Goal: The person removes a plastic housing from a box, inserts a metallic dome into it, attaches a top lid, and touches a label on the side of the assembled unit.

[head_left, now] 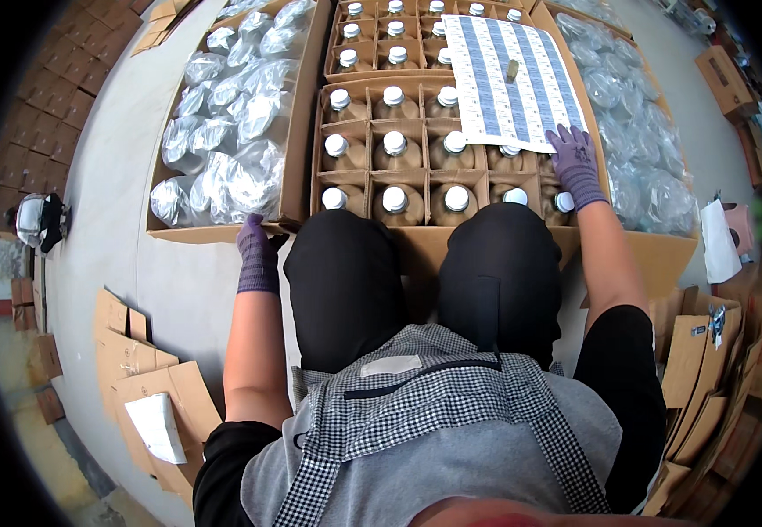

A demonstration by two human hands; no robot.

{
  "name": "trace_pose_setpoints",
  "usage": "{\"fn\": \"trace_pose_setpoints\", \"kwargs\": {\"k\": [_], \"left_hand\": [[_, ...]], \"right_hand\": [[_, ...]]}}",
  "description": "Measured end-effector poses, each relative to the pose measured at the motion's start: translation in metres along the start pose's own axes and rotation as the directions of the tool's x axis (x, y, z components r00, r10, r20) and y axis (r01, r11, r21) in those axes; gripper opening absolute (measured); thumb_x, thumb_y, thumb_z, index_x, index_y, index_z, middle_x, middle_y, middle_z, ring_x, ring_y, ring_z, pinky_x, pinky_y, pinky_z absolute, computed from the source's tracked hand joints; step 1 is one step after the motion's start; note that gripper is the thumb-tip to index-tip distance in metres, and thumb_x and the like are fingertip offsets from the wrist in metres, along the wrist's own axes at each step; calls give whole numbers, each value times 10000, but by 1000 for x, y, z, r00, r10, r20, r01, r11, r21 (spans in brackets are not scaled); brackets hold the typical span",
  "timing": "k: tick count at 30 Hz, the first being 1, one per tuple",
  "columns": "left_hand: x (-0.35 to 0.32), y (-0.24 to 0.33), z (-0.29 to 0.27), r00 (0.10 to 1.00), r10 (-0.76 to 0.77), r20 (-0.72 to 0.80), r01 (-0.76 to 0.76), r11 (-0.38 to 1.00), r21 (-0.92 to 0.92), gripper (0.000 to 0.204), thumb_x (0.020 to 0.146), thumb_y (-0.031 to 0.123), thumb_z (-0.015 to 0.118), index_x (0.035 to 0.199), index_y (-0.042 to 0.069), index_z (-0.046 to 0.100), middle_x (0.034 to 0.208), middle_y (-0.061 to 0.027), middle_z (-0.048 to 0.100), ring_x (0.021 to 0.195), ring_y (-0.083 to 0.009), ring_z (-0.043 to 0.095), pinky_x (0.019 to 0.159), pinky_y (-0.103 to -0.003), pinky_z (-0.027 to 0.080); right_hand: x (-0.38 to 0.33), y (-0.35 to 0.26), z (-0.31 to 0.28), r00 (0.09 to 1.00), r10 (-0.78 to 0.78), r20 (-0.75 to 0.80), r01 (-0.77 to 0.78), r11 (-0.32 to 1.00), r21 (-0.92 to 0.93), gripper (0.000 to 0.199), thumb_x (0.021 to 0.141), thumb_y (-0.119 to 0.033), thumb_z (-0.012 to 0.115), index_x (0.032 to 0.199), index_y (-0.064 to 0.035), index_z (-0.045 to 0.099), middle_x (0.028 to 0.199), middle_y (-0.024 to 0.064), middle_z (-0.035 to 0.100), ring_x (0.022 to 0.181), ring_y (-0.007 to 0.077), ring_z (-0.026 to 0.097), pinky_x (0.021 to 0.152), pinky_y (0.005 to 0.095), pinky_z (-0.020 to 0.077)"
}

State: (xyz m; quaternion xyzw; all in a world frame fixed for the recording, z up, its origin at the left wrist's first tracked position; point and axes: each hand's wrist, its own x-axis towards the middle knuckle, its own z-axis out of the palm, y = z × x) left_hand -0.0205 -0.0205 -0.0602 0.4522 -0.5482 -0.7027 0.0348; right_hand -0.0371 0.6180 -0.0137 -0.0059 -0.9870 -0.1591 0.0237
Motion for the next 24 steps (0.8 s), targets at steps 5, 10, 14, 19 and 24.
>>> {"fn": "trace_pose_setpoints", "kwargs": {"k": [5,10,14,19,24], "left_hand": [[18,-9,-15,997,-3,75,3,1000,-8,473,857,226,621,1251,-8,506,1215,-221,501,1052,-442,600,737,-591,624],[-3,14,6,997,-54,52,53,998,12,455,857,184,621,1253,7,483,1221,-212,473,1079,-462,571,834,-647,589],[10,7,-23,991,-113,67,117,992,-50,441,850,120,618,1249,-13,486,1219,-235,478,1091,-477,583,828,-649,594],[-30,-3,-65,991,-45,125,41,999,29,374,861,141,617,1179,-29,516,1131,-244,537,980,-429,650,805,-602,620],[-67,-38,-143,988,-19,151,15,1000,27,426,829,122,633,1162,-99,485,1043,-272,601,837,-443,702,711,-503,663]], "right_hand": [[7,12,-18,989,-10,148,-13,988,151,437,911,-214,645,1347,-191,621,1347,55,626,1256,247,555,1125,435,361],[-23,6,-24,996,-52,-73,68,972,226,552,894,-273,683,1423,-187,549,1402,65,580,1301,264,520,1131,423,364],[-65,-24,-83,955,-29,-294,243,644,726,541,866,-248,737,1359,-78,591,1346,148,612,1263,323,558,1104,441,402],[-187,-77,-166,878,-168,-448,455,582,674,460,845,-175,719,1278,-41,643,1357,181,596,1275,381,544,1102,474,407],[-227,-105,-152,912,-103,-397,338,736,586,443,837,-183,718,1263,-79,654,1426,178,540,1347,421,462,1137,527,353]]}}
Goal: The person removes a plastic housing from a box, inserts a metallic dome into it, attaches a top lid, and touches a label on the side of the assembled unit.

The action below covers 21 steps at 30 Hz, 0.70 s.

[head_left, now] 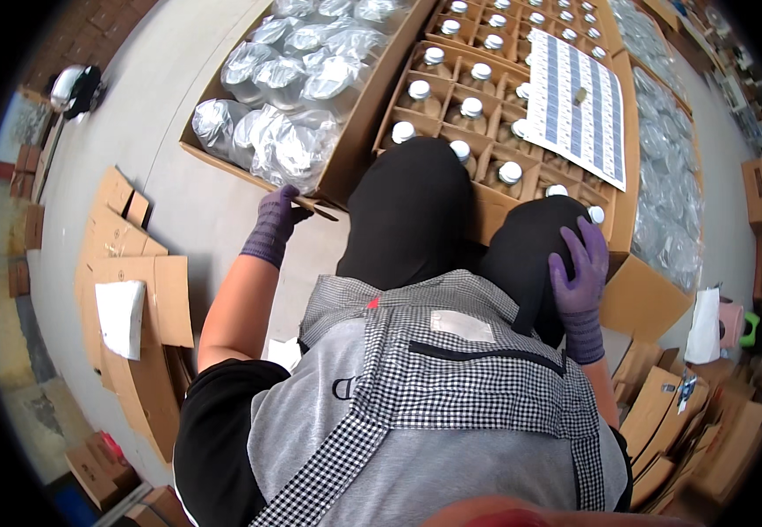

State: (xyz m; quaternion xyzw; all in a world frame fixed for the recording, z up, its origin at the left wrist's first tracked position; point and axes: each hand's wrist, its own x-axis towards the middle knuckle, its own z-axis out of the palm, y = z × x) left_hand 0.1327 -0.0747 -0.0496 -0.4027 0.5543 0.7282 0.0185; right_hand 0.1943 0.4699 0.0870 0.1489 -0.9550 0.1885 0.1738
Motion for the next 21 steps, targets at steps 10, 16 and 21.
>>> {"fn": "trace_pose_setpoints", "kwargs": {"k": [10,16,21], "left_hand": [[-108,-33,-115,861,330,-386,-151,892,425,647,846,213,730,1344,-80,438,1281,-193,579,1192,-314,597,1035,-437,484],[-146,82,-76,594,708,382,-623,104,775,554,838,131,741,1357,39,571,1341,-216,567,1232,-376,552,1061,-430,447],[-81,32,-55,835,366,411,-412,-79,908,633,826,470,706,1329,104,591,1353,-195,561,1240,-397,548,1054,-471,449]], "right_hand": [[2,15,15,997,-8,74,13,998,-65,446,863,-132,676,1295,-35,630,1414,225,531,1326,410,478,1128,508,360],[21,19,27,995,-30,95,37,997,-71,453,886,-160,662,1323,-48,621,1420,204,522,1320,389,483,1131,497,359],[17,22,26,992,-33,122,42,996,-74,453,905,-163,651,1342,-50,614,1431,197,523,1335,385,475,1139,490,349]]}}
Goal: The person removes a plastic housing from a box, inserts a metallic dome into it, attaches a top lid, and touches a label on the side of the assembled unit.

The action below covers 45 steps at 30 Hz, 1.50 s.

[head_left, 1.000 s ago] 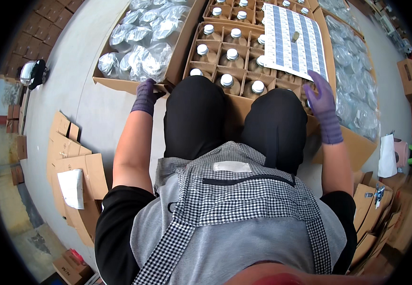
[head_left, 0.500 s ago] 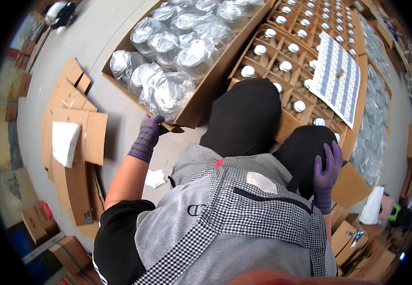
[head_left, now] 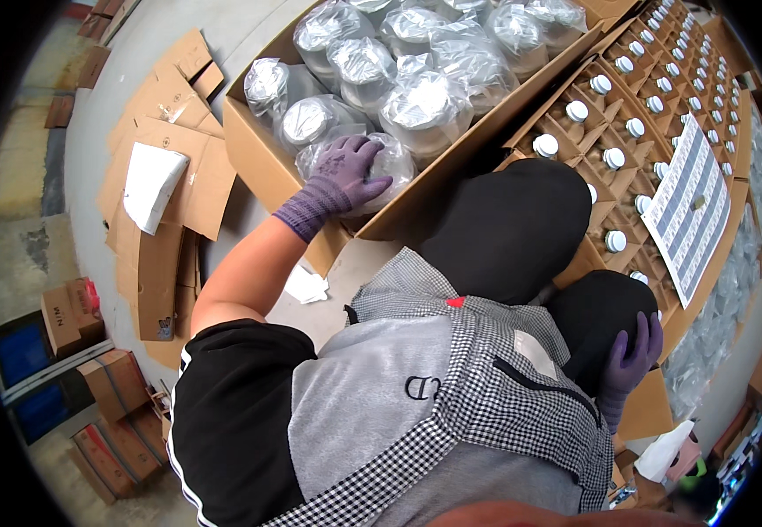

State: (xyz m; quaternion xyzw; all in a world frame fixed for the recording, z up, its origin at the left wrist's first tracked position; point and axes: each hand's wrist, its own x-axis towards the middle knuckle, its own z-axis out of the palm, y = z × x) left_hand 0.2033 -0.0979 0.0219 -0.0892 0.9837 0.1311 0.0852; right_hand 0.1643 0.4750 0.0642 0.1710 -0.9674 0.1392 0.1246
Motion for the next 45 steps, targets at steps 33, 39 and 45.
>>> {"fn": "trace_pose_setpoints", "kwargs": {"k": [33,39,45], "left_hand": [[97,-109,-19,668,245,703,-399,915,60,318,996,335,545,1051,75,720,1019,-156,705,933,-237,674,768,-352,544],[56,-149,51,566,-178,805,-248,894,372,324,1013,337,528,1086,63,684,1011,-138,691,912,-238,663,770,-363,540],[53,-131,40,662,-165,731,-24,970,241,332,1031,339,510,1122,51,648,1002,-119,678,892,-239,651,771,-374,536]], "right_hand": [[-9,22,-3,996,61,-59,-52,989,137,410,933,-115,593,1331,-18,611,1428,187,550,1330,375,495,1142,478,347],[-6,7,0,995,65,-79,-51,985,167,409,923,-94,611,1325,-17,618,1407,188,564,1325,364,499,1146,473,350],[-4,1,5,990,65,-122,-42,982,183,411,897,-79,648,1304,-23,632,1397,169,574,1323,348,503,1148,471,348]]}}
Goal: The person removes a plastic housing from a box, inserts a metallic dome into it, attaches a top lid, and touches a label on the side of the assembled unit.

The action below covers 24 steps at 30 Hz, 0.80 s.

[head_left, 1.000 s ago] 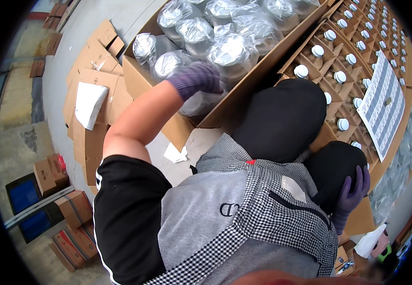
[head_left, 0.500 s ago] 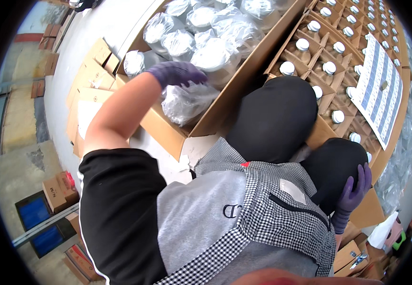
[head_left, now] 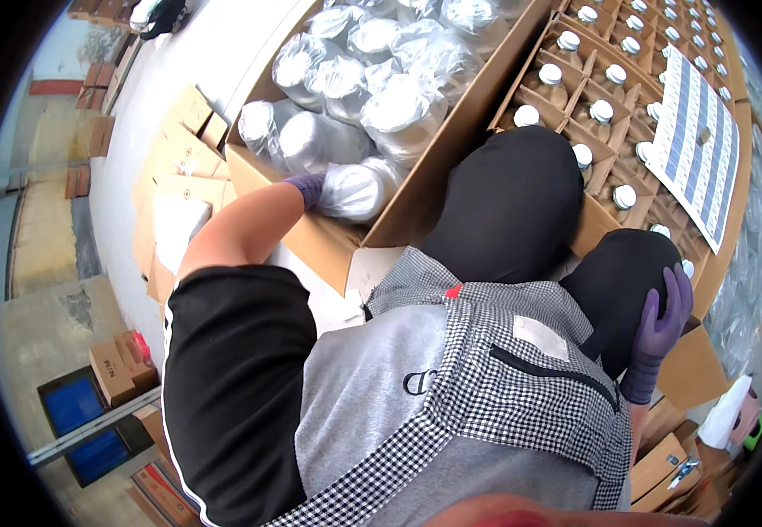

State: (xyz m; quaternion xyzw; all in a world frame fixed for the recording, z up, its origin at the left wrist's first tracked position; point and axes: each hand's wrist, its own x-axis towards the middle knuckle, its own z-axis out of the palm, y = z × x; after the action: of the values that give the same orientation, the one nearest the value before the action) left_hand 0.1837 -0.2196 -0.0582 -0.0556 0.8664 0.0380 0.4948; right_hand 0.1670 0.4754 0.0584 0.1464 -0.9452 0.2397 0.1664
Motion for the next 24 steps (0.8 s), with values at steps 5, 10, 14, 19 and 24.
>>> {"fn": "trace_pose_setpoints", "kwargs": {"k": [5,10,14,19,24], "left_hand": [[-102,-24,-46,969,-77,-235,-133,637,-759,341,1046,341,495,1151,41,618,995,-104,667,874,-240,642,772,-383,533],[-249,-41,-74,779,-155,-608,-619,-32,-785,350,1051,342,494,1186,36,594,1005,-92,658,877,-241,632,787,-391,527],[-301,15,-104,509,-159,-846,-861,-98,-499,363,1027,342,535,1227,44,593,1066,-95,656,945,-246,622,840,-398,511],[-295,150,-128,257,-71,-964,-961,-120,-248,402,997,341,586,1279,55,592,1142,-99,653,1030,-253,609,907,-406,492],[-269,253,-94,192,68,-979,-979,76,-187,458,966,340,637,1331,66,591,1218,-103,651,1116,-259,596,974,-414,472]], "right_hand": [[7,-9,-8,993,-90,73,99,988,-120,430,857,-116,701,1272,-18,640,1368,167,587,1307,359,513,1133,471,359],[60,-109,13,950,-308,41,269,882,387,649,854,-258,749,1427,-36,543,1480,200,489,1390,351,449,1163,477,343],[130,-232,13,690,-630,-356,722,562,403,1129,738,-619,806,1589,-87,288,1603,197,300,1486,370,302,1199,494,311],[172,-233,-50,802,-593,-75,460,532,711,1405,571,-478,961,1630,-119,111,1603,168,348,1466,304,373,1211,430,298],[117,-163,-19,878,-378,295,-195,280,940,1569,378,-545,1005,1605,-62,154,1525,177,441,1409,306,441,1187,452,347]]}}
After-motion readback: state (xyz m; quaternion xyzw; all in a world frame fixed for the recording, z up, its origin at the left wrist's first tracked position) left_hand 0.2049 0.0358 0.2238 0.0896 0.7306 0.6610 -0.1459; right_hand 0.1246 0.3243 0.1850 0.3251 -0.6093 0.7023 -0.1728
